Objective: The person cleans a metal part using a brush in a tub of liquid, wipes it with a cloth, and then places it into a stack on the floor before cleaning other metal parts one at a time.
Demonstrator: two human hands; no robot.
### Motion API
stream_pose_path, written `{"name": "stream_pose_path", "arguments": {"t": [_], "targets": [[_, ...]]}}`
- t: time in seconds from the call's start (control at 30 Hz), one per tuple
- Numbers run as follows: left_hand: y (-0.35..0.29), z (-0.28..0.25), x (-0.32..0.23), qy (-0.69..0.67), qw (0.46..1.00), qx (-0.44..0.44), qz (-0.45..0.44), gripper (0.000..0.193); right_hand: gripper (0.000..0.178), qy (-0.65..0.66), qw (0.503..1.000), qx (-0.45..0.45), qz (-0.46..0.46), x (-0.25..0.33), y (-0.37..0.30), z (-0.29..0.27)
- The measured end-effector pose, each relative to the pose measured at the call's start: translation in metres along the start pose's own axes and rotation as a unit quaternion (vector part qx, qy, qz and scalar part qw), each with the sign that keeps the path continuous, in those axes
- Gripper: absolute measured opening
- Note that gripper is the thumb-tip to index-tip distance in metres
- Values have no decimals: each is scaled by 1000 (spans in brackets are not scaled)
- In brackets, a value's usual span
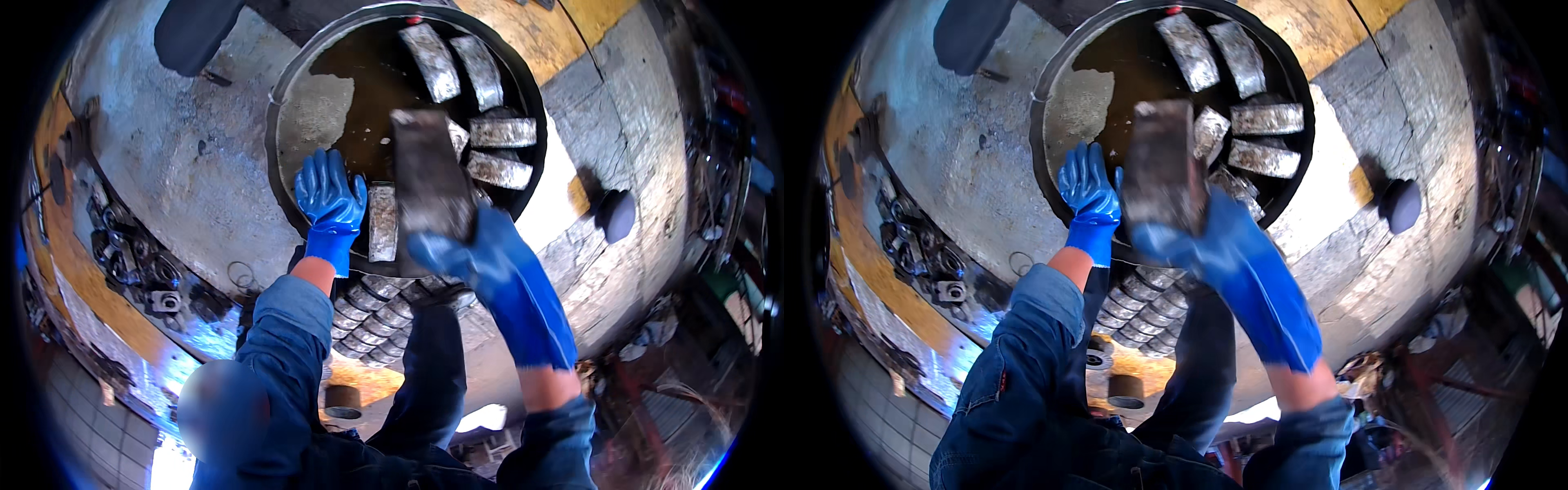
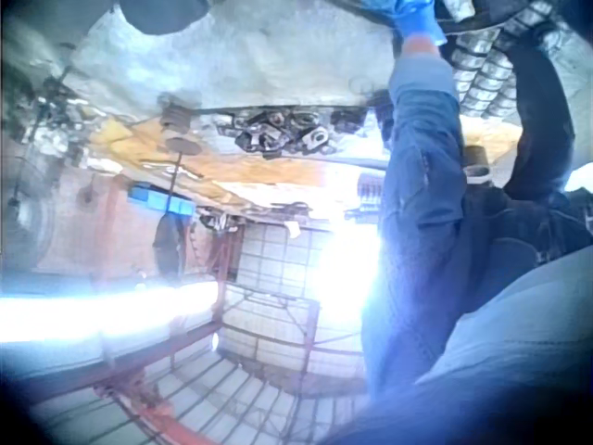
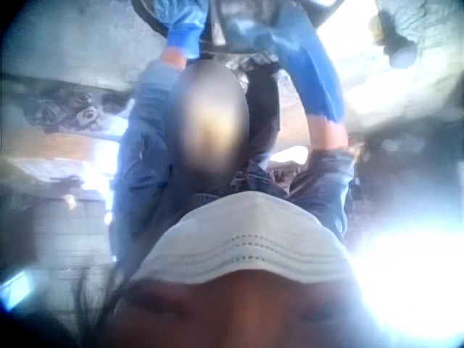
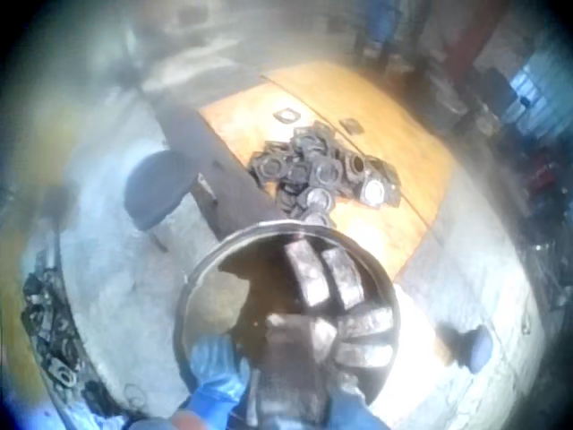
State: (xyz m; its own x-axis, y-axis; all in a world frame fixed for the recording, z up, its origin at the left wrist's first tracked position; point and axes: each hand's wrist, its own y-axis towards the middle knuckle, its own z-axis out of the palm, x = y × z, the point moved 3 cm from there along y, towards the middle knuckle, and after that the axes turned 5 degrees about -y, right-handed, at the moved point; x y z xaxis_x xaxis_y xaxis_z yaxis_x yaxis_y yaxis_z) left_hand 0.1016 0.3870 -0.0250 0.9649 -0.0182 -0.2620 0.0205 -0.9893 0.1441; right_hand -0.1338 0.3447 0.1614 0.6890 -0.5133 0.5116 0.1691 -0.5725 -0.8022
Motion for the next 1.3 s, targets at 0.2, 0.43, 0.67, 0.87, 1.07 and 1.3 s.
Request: {"name": "stream_pose_path", "arguments": {"t": [0.2,0.43,0.67,0.87,1.07,1.3], "targets": [[-7,-4,6,-82,996,35,-22,68,86,-264,961,79,10,97,147,10],[1,-13,2,-129,989,28,-61,62,85,-359,928,98,21,69,267,30],[3,-17,7,-129,988,42,-70,63,84,-242,969,54,-4,30,300,11],[3,-8,-3,-132,987,71,-66,68,87,-198,980,6,9,23,298,-6],[-1,-2,3,-149,985,61,-62,73,83,-280,946,-159,-38,79,180,17],[-2,0,-4,-122,989,71,-53,76,59,299,928,-221,5,-50,-18,39]]}}
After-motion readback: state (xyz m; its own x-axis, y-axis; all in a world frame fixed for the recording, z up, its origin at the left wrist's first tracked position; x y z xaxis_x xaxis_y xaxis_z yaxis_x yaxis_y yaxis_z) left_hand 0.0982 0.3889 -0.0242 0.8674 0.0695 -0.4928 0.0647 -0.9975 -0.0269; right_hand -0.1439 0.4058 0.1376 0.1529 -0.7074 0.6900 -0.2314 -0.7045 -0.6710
